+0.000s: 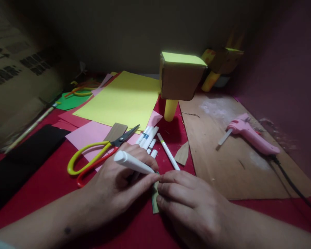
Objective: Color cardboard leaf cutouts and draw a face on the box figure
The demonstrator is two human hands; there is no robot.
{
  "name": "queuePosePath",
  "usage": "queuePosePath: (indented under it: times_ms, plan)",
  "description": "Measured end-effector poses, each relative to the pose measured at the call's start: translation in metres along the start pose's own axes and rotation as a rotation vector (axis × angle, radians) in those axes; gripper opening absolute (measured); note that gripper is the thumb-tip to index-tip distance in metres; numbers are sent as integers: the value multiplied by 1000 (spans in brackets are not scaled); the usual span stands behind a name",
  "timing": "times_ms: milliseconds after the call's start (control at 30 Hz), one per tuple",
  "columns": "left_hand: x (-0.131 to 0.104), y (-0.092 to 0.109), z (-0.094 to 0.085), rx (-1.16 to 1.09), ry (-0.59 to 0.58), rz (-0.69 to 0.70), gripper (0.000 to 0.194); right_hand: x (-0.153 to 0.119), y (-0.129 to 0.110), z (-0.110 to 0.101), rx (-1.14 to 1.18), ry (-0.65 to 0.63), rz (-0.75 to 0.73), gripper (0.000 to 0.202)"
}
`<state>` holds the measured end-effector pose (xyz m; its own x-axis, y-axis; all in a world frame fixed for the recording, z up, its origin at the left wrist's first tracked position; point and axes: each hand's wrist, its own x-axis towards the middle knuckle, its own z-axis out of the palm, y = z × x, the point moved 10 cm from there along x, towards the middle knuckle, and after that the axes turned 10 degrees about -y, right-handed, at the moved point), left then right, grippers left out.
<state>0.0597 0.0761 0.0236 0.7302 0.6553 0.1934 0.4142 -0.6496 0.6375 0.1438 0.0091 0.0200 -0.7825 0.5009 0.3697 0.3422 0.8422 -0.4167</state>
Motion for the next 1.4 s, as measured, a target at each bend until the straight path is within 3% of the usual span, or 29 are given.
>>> queuePosePath:
  times_ms: [567,1400]
  plan:
    - [-1,2,-1,4,27,33,13,1,0,1,21,-29,13,21]
    - [-4,5,2,69,-29,69,12,1,0,1,39,-66,13,21]
